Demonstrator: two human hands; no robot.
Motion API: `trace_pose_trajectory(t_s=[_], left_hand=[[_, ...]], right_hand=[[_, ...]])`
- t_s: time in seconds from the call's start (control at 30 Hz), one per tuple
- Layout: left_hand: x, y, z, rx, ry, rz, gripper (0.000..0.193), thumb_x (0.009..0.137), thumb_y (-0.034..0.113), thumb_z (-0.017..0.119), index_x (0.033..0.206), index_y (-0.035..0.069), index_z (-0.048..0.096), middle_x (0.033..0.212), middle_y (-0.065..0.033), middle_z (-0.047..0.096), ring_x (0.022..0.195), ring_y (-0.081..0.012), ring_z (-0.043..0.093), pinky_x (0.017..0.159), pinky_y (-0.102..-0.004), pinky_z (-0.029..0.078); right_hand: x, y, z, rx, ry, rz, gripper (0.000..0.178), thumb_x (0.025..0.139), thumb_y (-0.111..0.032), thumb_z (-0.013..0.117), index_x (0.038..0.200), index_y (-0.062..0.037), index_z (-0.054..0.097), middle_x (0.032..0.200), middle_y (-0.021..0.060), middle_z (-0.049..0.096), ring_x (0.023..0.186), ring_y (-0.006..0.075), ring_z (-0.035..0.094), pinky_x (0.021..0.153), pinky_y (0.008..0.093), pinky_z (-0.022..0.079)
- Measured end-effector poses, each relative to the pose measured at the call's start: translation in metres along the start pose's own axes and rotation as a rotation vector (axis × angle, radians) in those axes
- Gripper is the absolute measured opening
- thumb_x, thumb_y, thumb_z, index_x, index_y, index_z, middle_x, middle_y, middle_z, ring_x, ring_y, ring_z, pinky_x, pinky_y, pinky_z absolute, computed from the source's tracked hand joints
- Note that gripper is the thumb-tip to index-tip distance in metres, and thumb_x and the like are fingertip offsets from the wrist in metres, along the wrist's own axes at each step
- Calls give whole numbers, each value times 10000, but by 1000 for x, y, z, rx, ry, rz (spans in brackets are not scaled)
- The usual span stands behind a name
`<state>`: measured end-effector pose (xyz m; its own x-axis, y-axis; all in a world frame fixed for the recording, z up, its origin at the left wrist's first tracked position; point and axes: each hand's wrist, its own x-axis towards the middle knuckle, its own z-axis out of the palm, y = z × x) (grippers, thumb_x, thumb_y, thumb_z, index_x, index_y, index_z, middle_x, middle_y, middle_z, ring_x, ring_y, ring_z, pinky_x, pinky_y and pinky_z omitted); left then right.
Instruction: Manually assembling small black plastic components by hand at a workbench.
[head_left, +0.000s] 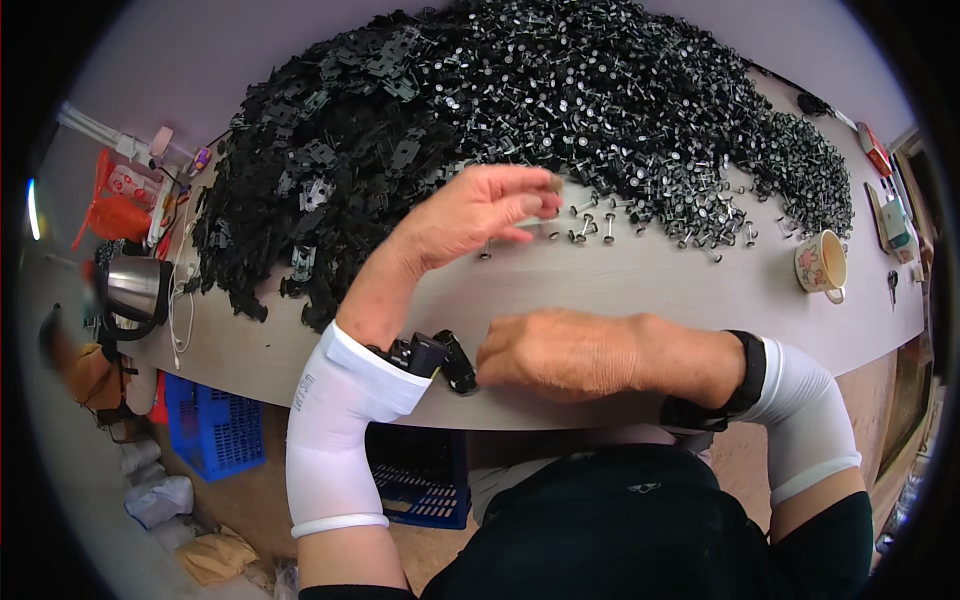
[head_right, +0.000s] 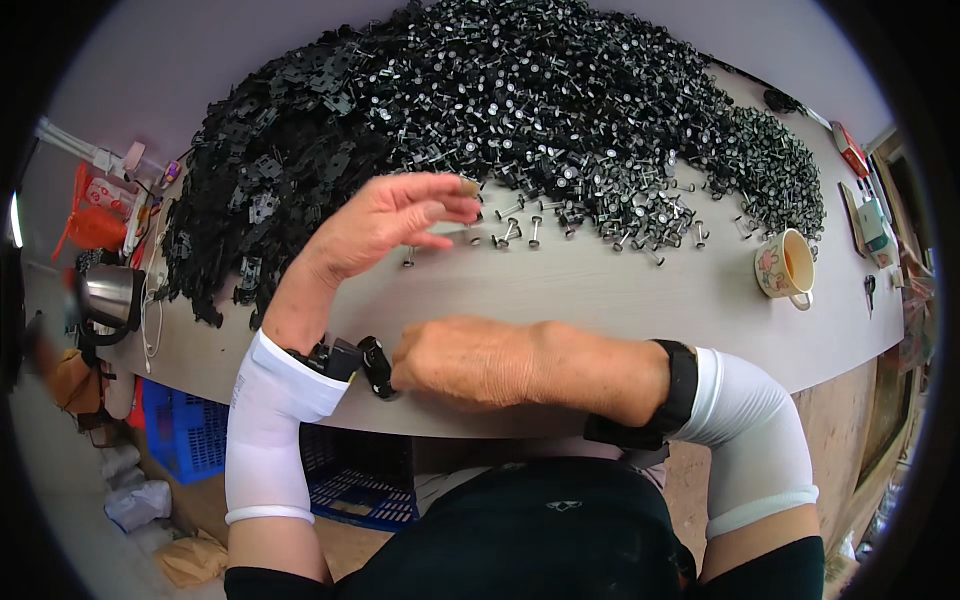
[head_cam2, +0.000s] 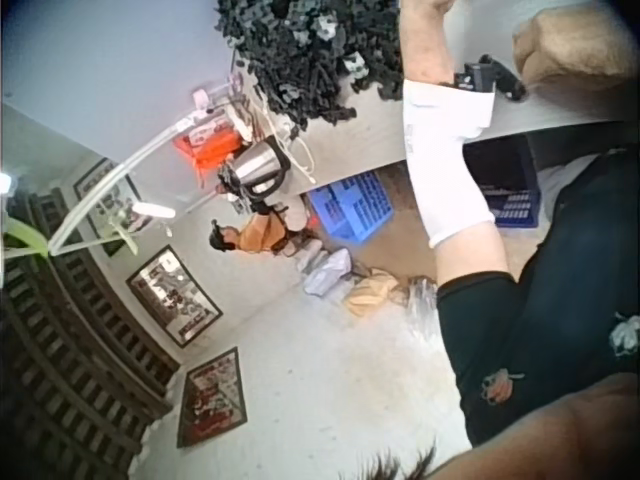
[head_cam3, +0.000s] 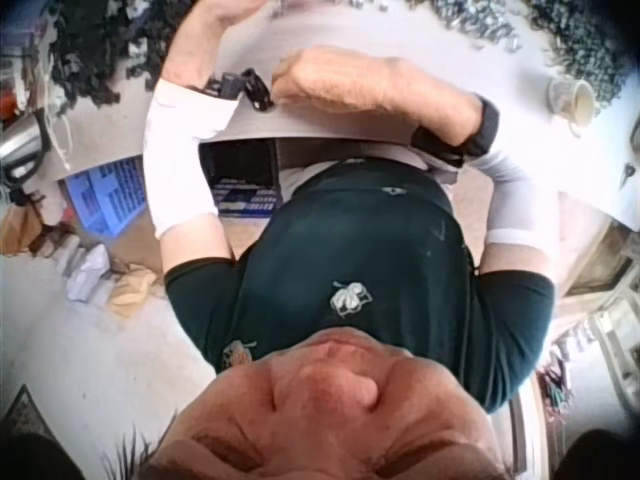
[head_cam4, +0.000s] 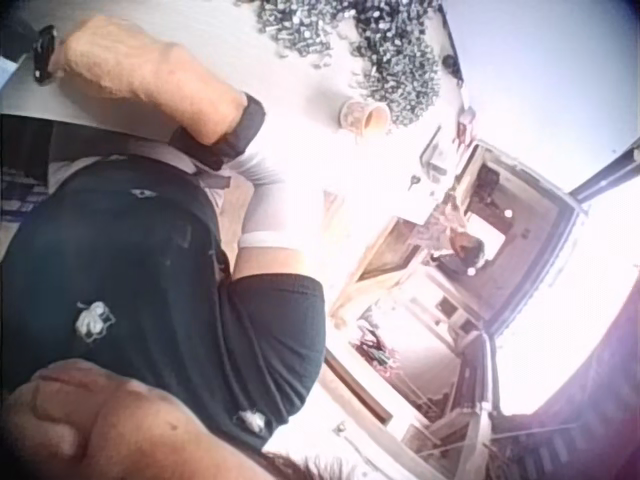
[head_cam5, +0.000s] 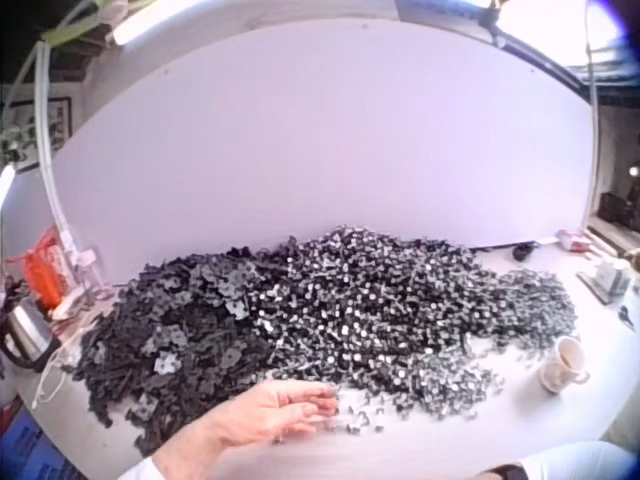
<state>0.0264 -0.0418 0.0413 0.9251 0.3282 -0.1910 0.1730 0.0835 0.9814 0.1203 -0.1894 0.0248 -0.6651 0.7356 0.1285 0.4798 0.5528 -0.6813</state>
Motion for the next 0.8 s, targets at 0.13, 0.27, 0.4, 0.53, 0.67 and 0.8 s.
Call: trace_pose_trajectory(t_s=[0.13,0.27,0.4,0.53,0.67,0.8], left_hand=[[-17,9,-37,80,288,107,272,938,165,547,1140,-12,593,926,-82,660,818,-131,630,668,-243,527],[-58,5,-70,444,480,-78,137,862,91,613,943,-14,647,686,-27,612,519,-59,523,439,-178,404],[-97,-18,-63,945,574,-92,133,738,71,707,821,-22,659,676,-40,618,565,-92,545,506,-251,435],[-138,-14,-42,1263,626,-183,279,666,117,777,852,-35,637,706,-80,548,651,-174,547,601,-318,452],[-147,-16,-40,1219,652,-231,513,593,156,844,969,-30,550,803,-140,550,745,-262,553,679,-364,461],[-112,-29,-46,1013,669,-182,518,605,130,840,974,-15,506,781,-128,548,686,-232,542,633,-342,461]], right_hand=[[0,24,-20,-443,316,114,307,746,-48,560,1049,-16,600,1010,130,568,965,330,550,789,398,493],[7,46,-25,-495,249,171,221,767,-69,578,978,-20,618,1020,138,560,982,310,535,790,380,496],[6,52,-24,-539,275,171,106,781,-91,606,843,-5,602,1010,144,552,963,312,552,772,382,498],[-1,52,-24,-402,316,228,163,759,-112,646,810,28,579,916,168,533,931,316,539,762,403,480],[3,47,-21,-338,379,209,167,771,-109,654,836,26,580,890,173,533,906,324,548,757,413,481],[17,51,-24,-407,290,136,106,768,-57,596,845,14,583,891,173,529,886,333,560,761,402,489]])
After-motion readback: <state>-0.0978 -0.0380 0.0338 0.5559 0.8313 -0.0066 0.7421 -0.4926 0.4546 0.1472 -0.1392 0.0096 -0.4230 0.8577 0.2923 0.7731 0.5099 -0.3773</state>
